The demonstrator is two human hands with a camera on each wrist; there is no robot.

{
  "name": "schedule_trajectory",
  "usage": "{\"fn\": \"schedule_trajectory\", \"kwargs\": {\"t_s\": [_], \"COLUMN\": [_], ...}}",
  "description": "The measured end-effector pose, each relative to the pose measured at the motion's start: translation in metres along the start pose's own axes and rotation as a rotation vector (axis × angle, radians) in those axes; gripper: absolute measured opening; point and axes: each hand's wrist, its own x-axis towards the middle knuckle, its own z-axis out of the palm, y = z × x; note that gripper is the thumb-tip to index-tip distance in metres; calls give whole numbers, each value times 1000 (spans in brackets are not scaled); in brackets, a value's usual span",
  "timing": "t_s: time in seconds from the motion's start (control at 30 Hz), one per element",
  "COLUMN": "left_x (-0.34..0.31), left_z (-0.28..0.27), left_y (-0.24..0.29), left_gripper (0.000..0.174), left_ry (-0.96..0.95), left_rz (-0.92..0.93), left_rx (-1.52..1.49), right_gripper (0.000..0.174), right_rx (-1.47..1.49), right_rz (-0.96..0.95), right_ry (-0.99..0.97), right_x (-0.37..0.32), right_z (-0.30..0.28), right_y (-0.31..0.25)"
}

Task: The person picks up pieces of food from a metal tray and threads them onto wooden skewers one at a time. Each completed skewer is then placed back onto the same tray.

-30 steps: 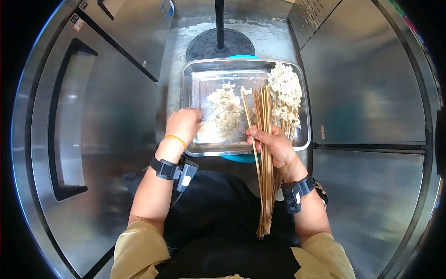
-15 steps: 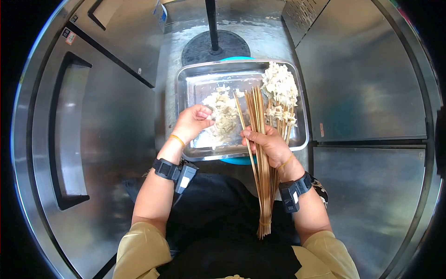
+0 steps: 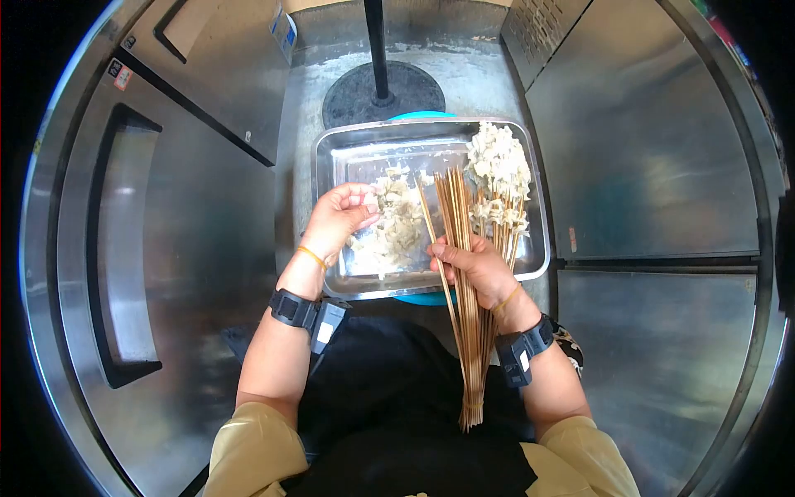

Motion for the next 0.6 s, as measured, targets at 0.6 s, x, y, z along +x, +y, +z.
{"fn": "schedule_trajectory", "kwargs": {"t_s": [0.6], "left_x": [5], "left_z": [36], "left_y": [13], "left_gripper": [30], "left_ry": [-98], "left_rz": [59], "left_rx": [-327], "right_gripper": [15], "right_rx": [7], "right_rz": [15], "right_ry": [-77], "right_x": [5], "right_z": [1], "right_y": [0]}}
